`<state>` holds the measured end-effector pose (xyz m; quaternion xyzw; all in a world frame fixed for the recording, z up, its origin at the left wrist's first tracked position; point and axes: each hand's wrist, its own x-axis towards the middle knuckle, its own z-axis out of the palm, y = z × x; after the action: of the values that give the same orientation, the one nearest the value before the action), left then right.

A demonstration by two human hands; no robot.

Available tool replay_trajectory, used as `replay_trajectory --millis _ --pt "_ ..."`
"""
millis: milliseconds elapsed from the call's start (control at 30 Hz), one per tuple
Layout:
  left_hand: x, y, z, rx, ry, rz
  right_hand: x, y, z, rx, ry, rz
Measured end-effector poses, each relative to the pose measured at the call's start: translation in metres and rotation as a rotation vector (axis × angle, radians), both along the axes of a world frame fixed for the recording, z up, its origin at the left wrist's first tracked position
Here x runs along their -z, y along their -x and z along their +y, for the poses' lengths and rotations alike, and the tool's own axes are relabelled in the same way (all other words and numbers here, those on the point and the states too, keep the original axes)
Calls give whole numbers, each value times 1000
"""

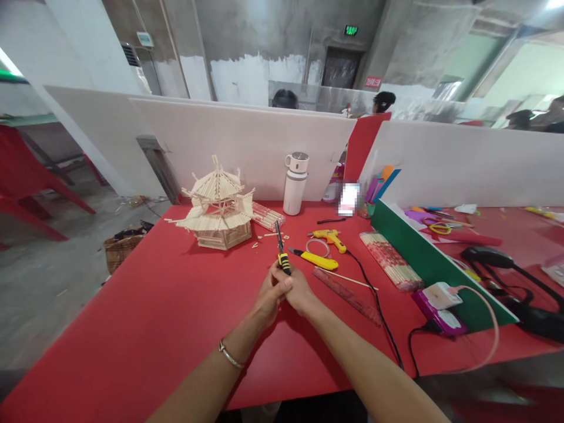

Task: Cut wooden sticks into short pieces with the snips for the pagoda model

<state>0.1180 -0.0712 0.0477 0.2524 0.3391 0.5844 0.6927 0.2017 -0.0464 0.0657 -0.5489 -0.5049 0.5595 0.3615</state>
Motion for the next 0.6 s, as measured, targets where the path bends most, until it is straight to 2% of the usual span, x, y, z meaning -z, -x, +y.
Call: replay_trajectory --millis 100,300,600 --pt "5 -5 -2 11 16 -57 1 2 0 -2 -25 -44" --pt "21 -16 -5 -177 -41 -38 -5 9 -5 20 -13 -98" --pt "31 -19 -2 -227 -92 -42 -10 13 -9 18 -42 -153"
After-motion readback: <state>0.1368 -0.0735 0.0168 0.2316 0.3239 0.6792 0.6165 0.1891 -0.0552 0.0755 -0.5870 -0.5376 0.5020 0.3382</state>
